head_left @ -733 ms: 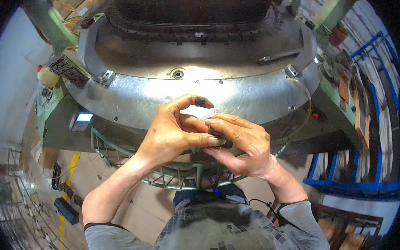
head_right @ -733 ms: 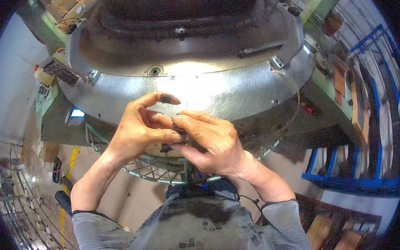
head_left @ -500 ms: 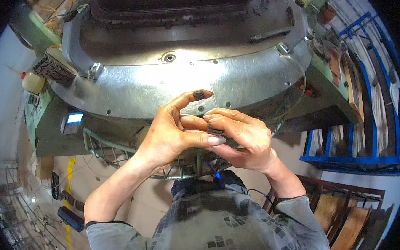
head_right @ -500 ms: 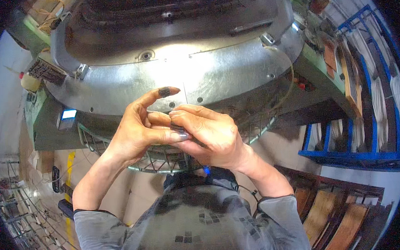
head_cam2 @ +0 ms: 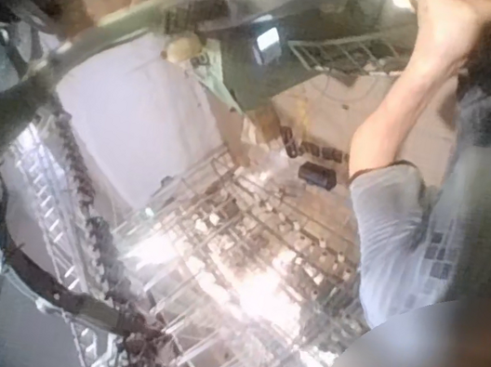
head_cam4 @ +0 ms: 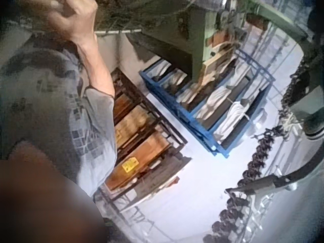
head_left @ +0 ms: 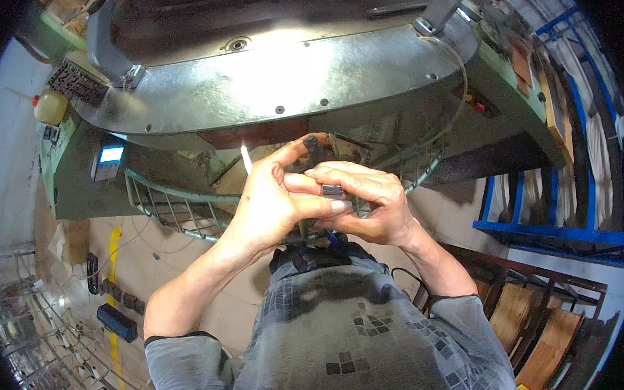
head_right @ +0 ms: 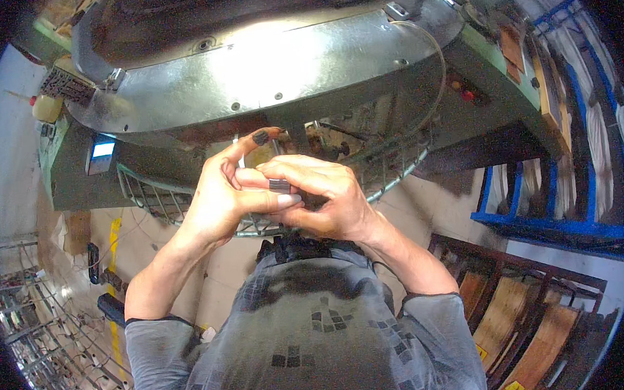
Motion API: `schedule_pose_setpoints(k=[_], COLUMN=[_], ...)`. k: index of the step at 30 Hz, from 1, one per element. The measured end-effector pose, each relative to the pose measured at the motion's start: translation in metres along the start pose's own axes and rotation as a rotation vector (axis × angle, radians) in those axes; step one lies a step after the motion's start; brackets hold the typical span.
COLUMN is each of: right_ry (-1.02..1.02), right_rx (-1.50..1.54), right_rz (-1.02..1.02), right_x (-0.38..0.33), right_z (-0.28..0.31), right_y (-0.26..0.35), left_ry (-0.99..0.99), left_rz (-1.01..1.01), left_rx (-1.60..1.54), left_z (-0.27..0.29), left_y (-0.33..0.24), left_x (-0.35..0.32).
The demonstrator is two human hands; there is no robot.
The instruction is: The person repeatedly picks up small cylindrical metal parts from a tray, aligns them by hand, and places them into slots around the rim of a large circular metal machine. The person continues this cycle of picking, aligning, and inserting throughout the clip.
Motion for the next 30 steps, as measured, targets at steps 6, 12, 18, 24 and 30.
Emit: schedule_pose_setpoints(k=[6,12,18,24,30], right_ry=[-0.005,0.067,0.045,0.044,0.055], right_rx=[-0.016,0.089,0.145,0.105,0.111], right_rz=[0.087,0.039,-0.003,0.016,0.078], right_x=[-0.027,-0.046,-0.06,-0.065,-0.064], right_z=[0.014,0.025,0.032,0.034,0.033], right_y=[-0.003,-0.009,-0.015,-0.012,-0.009], left_ry=[-0.071,-0.105,-0.073,-0.071,-0.094], left_rz=[0.041,0.127,0.16,0.158,0.127], left_rx=[-0.116,-0.077,-0.258,-0.373,-0.308], left_z=[-0.038,-0.059,-0.068,-0.077,-0.081], left_y=[0.007,0.018,0.021,0.02,0.022], left_x=[-0.008,-0.013,-0.019,-0.023,-0.024])
Point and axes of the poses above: each hand's wrist, its own x-axis towards the middle knuckle, its own z-axis out of the back of the hand, y = z × x, the point moved 1 cm from there along x, towards the middle knuckle, and after that the axes turned 14 degrees about x, right-handed, at the moved point
